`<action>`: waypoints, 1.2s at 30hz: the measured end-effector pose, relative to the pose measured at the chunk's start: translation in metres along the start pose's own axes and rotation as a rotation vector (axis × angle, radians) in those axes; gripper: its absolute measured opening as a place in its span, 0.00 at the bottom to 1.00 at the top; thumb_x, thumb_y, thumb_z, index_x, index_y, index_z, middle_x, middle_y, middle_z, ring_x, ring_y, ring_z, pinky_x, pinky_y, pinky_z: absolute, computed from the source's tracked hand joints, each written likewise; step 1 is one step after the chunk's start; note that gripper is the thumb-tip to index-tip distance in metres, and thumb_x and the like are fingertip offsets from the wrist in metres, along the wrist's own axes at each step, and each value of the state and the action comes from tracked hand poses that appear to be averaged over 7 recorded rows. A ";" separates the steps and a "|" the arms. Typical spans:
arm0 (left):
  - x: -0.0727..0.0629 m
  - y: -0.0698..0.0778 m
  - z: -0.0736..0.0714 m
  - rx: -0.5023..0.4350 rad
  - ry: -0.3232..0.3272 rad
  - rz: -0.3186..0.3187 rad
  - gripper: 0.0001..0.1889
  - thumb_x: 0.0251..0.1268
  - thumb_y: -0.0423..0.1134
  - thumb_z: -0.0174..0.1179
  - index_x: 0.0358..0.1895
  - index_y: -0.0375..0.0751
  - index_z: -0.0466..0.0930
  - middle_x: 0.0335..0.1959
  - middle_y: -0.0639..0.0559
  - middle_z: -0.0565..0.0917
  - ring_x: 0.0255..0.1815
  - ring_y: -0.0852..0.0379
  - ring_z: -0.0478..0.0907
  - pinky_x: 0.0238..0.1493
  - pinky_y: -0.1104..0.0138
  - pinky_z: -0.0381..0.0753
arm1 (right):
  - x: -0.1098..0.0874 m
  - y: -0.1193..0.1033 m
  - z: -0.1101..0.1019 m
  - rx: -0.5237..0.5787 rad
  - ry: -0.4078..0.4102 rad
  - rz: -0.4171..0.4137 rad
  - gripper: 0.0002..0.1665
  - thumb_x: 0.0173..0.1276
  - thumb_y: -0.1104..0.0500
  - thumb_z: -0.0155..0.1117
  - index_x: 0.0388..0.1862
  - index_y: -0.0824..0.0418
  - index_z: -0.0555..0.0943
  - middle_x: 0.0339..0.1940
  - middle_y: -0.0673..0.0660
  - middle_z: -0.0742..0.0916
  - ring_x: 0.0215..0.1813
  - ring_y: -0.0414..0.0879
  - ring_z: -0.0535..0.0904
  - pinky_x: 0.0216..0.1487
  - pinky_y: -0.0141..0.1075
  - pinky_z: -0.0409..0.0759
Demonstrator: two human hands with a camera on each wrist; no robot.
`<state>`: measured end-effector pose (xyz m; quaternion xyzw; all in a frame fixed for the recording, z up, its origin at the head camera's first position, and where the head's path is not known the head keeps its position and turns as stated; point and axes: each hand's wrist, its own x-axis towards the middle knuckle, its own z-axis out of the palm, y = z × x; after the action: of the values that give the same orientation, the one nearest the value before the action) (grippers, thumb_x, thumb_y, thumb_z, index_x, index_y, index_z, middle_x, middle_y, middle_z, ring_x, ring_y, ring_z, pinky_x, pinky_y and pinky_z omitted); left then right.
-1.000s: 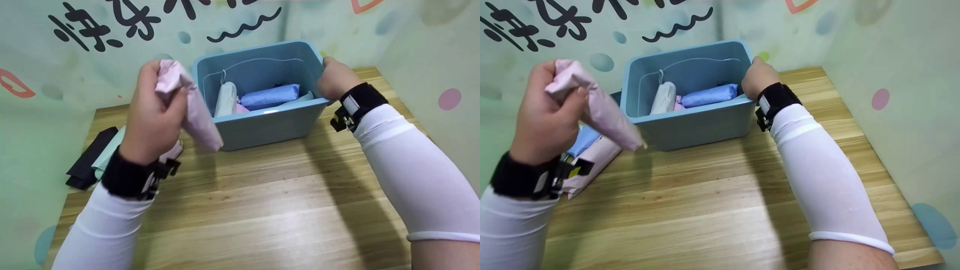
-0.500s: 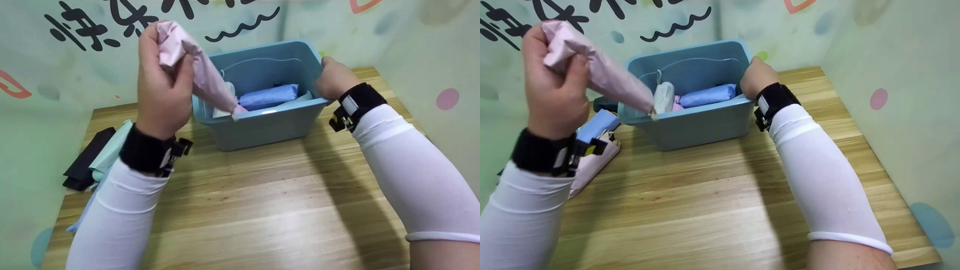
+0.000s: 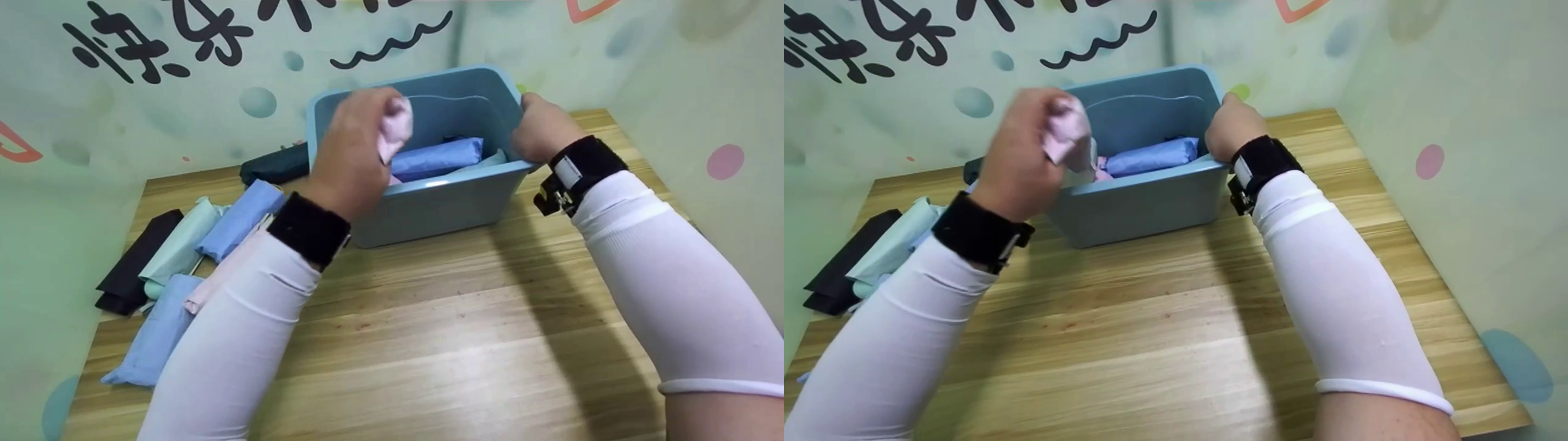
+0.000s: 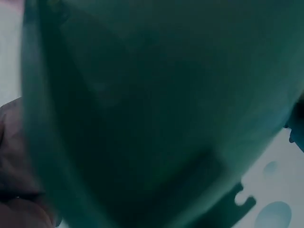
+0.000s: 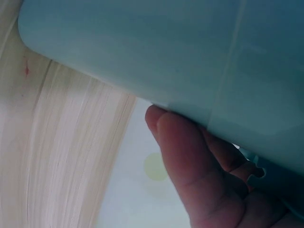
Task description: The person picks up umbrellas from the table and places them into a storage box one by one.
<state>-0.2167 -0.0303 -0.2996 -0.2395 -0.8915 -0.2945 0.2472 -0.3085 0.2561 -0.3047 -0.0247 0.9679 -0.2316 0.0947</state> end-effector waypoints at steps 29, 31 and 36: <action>0.027 -0.010 0.023 0.054 -0.542 -0.328 0.26 0.74 0.23 0.49 0.67 0.55 0.77 0.65 0.55 0.77 0.59 0.53 0.73 0.66 0.63 0.73 | 0.000 0.002 0.001 0.009 0.011 0.007 0.44 0.69 0.67 0.44 0.85 0.70 0.48 0.74 0.74 0.72 0.66 0.65 0.71 0.71 0.58 0.72; 0.027 -0.011 0.022 0.044 -0.578 -0.365 0.25 0.76 0.26 0.49 0.68 0.55 0.76 0.68 0.54 0.76 0.60 0.53 0.73 0.66 0.62 0.73 | 0.000 0.002 0.001 0.012 0.006 0.009 0.45 0.70 0.66 0.44 0.85 0.69 0.46 0.74 0.74 0.72 0.66 0.66 0.71 0.72 0.58 0.71; 0.028 -0.013 0.021 0.046 -0.642 -0.422 0.24 0.76 0.36 0.50 0.72 0.53 0.74 0.75 0.50 0.73 0.64 0.50 0.71 0.69 0.57 0.72 | 0.000 0.001 0.000 0.018 0.003 0.009 0.45 0.70 0.67 0.44 0.85 0.69 0.47 0.75 0.74 0.71 0.67 0.66 0.70 0.71 0.58 0.72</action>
<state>-0.2518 -0.0182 -0.3031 -0.1254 -0.9596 -0.2289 -0.1053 -0.3083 0.2567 -0.3053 -0.0192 0.9660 -0.2398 0.0945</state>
